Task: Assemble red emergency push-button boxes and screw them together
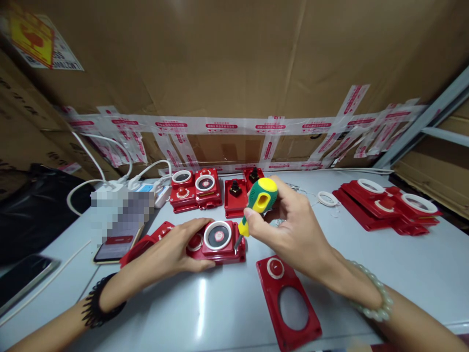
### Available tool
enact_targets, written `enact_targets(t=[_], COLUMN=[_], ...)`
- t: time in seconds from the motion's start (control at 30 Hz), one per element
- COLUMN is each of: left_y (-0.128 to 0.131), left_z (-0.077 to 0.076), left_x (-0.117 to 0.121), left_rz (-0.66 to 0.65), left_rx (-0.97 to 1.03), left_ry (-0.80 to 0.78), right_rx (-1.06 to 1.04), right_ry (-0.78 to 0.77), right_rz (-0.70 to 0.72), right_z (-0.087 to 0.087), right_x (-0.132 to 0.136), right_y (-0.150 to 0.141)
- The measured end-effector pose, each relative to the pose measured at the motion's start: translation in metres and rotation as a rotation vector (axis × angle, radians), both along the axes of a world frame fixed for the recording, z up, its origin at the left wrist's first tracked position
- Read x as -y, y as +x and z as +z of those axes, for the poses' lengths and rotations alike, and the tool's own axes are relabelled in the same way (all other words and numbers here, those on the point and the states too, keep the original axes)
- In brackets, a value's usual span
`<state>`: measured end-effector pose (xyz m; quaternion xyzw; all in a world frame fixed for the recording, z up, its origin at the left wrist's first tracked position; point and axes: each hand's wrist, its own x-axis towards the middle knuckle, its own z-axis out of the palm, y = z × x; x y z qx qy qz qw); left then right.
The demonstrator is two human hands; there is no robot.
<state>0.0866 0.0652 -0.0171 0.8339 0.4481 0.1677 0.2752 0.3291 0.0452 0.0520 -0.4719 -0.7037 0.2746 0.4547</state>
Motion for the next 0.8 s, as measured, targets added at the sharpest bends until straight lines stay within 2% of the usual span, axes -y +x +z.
enact_targets(t=[0.63, 0.8], left_y=[0.0001, -0.0006], left_z=[-0.0004, -0.0019], left_x=[-0.0011, -0.001], left_rz=[0.002, -0.001], left_rx=[-0.009, 0.0], left_ry=[-0.019, -0.014], right_rx=[0.091, 0.139], right_ry=[0.067, 0.129], right_rz=[0.067, 0.074], right_z=[-0.0042, -0.0048], right_x=[0.0019, 0.0001], right_y=[-0.0023, -0.0055])
